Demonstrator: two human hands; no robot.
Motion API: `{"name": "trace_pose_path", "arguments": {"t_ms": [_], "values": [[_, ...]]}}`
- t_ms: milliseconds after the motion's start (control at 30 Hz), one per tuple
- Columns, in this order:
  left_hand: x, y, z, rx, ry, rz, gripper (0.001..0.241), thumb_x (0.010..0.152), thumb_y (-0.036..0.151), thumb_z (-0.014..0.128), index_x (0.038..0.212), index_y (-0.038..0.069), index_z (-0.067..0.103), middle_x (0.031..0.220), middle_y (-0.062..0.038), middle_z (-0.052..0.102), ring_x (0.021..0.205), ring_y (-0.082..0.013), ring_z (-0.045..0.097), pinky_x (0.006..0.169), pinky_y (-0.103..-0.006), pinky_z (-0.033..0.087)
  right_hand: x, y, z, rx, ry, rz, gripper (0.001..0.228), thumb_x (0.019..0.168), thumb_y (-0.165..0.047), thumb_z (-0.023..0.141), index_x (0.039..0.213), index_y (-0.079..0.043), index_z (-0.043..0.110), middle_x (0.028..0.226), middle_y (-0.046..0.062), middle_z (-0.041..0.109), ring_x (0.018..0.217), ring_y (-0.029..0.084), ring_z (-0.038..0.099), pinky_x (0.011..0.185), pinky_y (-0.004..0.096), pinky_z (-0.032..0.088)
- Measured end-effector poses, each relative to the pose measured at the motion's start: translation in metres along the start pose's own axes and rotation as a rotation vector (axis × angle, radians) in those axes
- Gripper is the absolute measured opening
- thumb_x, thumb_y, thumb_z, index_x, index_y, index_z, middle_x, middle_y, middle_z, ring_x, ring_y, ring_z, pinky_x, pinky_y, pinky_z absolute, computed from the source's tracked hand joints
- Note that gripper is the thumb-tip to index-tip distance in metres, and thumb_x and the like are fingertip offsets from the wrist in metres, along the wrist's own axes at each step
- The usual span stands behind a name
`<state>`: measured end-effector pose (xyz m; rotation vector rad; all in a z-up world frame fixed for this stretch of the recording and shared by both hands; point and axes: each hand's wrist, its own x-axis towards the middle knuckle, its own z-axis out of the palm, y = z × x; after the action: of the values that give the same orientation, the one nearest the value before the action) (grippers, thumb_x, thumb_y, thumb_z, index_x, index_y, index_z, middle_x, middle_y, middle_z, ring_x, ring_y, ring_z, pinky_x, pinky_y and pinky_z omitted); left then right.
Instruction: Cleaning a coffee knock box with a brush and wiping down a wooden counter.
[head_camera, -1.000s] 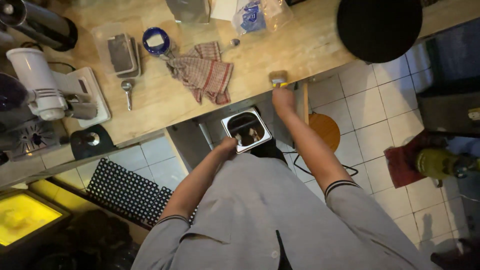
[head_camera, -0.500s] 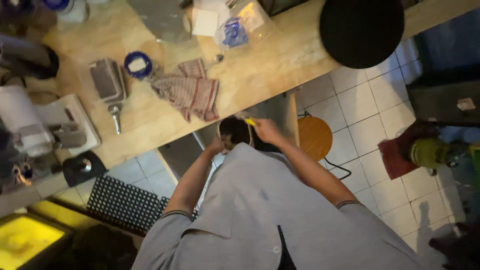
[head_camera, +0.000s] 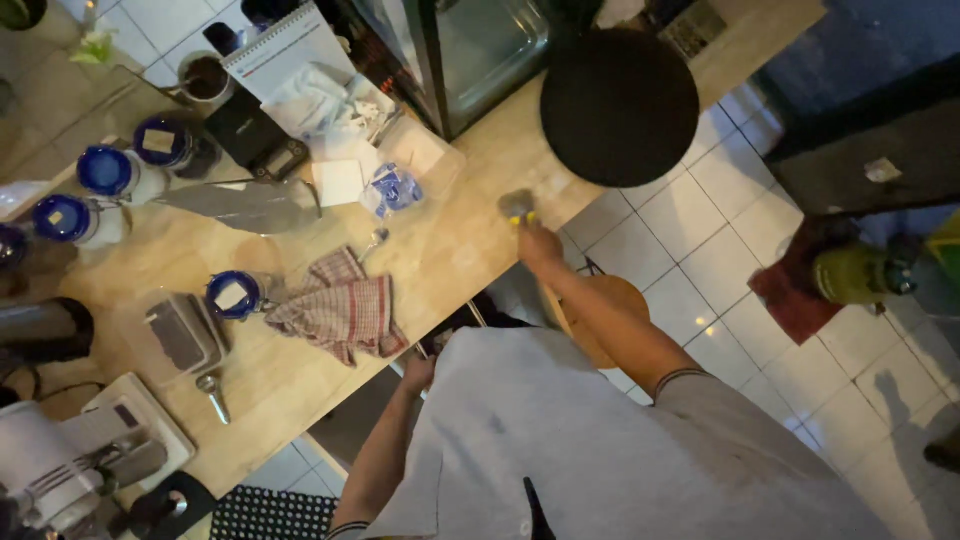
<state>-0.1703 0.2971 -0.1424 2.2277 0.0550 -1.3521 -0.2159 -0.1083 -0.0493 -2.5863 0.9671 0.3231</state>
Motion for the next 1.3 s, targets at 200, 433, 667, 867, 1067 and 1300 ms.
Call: {"name": "trace_pose_path", "arguments": {"t_ms": [200,433,667,867,1067,1300], "values": [[0.018,0.011,0.014,-0.069,0.080,0.062,0.048,0.078,0.034,0.074,0.107,-0.004,0.075,0.103,-0.022,0.075,0.109,-0.0324,0.071,0.098,-0.0475,0.053,-0.050,-0.043,0.044,-0.331,-0.020,-0.527,0.029,0.089,-0.020,0.064,0.116,-0.019,0.076,0.104,0.004,0.076,0.098,0.026,0.076,0.078,0.050,0.062],[-0.033,0.085,-0.006,-0.031,0.212,0.070,0.045,0.070,0.024,0.081,0.107,-0.001,0.075,0.103,-0.018,0.077,0.104,-0.0309,0.073,0.086,-0.0380,0.060,-0.077,-0.079,-0.063,0.170,-0.630,-0.428,0.032,0.087,-0.025,0.063,0.112,-0.012,0.078,0.110,0.018,0.076,0.109,0.038,0.072,0.092,0.050,0.059],[-0.047,0.100,-0.015,-0.046,0.183,0.064,0.041,0.070,0.024,0.080,0.105,0.003,0.078,0.102,-0.015,0.078,0.104,-0.0297,0.073,0.091,-0.0402,0.057,0.053,0.000,-0.051,-0.387,-0.128,-0.444,0.032,0.088,-0.017,0.063,0.115,-0.010,0.078,0.095,0.014,0.078,0.090,0.027,0.077,0.078,0.038,0.063],[-0.027,0.085,-0.016,-0.083,0.168,0.073,0.037,0.071,0.024,0.080,0.103,0.006,0.080,0.102,-0.014,0.078,0.105,-0.0286,0.073,0.095,-0.0420,0.055,0.090,0.007,-0.026,-0.171,0.114,-0.177,0.052,0.093,-0.015,0.055,0.141,0.004,0.055,0.094,0.014,0.069,0.084,0.029,0.077,0.070,0.040,0.064],[0.002,0.054,-0.004,-0.130,0.150,0.047,0.040,0.071,0.022,0.072,0.105,0.004,0.079,0.106,-0.015,0.077,0.113,-0.0291,0.070,0.103,-0.0436,0.050,0.049,-0.043,0.032,-0.158,0.035,-0.490,0.026,0.090,-0.018,0.057,0.109,-0.006,0.070,0.079,0.005,0.067,0.068,0.028,0.076,0.054,0.040,0.060],[0.031,0.023,0.015,0.153,0.119,-0.073,0.050,0.076,0.050,0.068,0.111,0.016,0.079,0.120,-0.010,0.076,0.124,-0.0268,0.066,0.108,-0.0435,0.047,-0.063,-0.119,-0.022,-0.252,-0.264,-0.690,0.026,0.097,-0.015,0.052,0.097,-0.006,0.076,0.085,0.013,0.075,0.084,0.033,0.078,0.066,0.045,0.063]]}}
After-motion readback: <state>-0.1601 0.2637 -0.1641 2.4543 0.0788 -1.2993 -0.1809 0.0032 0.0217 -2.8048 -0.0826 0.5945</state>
